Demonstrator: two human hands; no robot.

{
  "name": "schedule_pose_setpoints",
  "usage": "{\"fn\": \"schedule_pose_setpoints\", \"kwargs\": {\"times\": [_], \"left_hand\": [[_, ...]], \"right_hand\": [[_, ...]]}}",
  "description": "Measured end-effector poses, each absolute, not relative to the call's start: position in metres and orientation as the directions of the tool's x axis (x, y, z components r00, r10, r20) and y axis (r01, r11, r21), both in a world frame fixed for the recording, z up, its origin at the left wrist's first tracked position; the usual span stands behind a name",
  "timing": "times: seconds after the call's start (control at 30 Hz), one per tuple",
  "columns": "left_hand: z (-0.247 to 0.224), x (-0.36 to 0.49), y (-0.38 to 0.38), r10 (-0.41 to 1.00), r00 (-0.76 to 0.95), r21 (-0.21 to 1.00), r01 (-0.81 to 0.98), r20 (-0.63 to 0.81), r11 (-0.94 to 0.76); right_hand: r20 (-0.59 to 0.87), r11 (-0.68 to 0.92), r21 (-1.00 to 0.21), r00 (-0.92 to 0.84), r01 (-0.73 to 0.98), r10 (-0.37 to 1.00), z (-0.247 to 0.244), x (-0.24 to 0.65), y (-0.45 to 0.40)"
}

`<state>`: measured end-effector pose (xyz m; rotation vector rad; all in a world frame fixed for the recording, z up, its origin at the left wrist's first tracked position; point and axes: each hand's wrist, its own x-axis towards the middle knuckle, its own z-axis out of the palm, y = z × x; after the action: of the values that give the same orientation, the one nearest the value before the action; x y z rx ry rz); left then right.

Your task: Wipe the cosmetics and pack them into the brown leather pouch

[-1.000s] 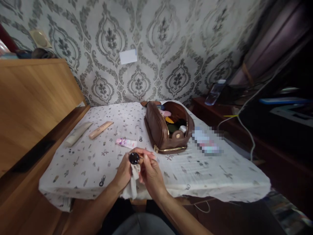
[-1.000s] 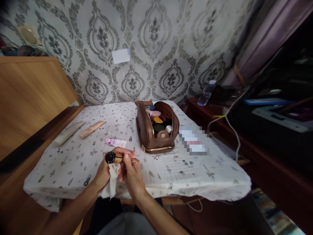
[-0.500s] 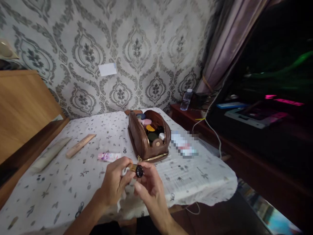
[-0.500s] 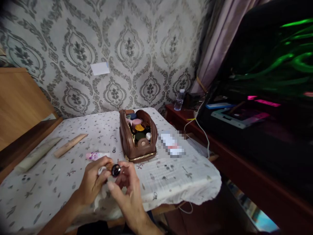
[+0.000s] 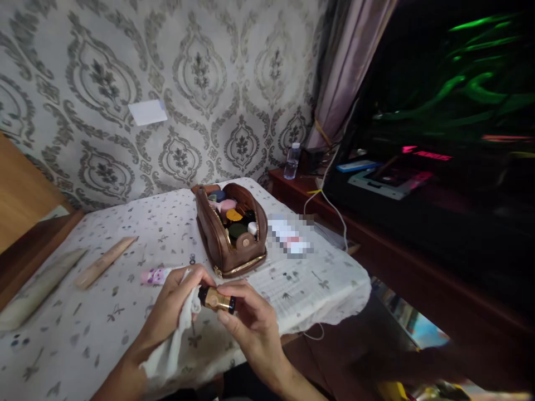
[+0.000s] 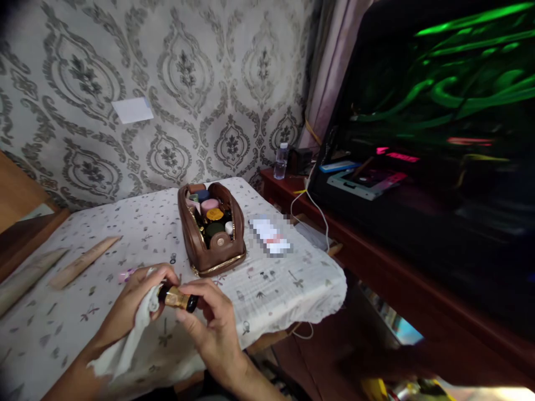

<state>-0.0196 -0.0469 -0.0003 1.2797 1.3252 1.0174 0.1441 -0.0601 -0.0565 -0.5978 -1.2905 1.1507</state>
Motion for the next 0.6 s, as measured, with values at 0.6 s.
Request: {"fn": "schedule_pose_setpoints", "kwargs": {"times": [0.6], "left_hand": [[-0.036, 0.024, -0.048, 0.965, 0.019, 0.93, 0.264, 0.261, -0.257]], "right_hand": [[0.16, 0.145, -0.794, 0.027, -0.591, 0.987, -0.081, 0.133, -0.056]]}}
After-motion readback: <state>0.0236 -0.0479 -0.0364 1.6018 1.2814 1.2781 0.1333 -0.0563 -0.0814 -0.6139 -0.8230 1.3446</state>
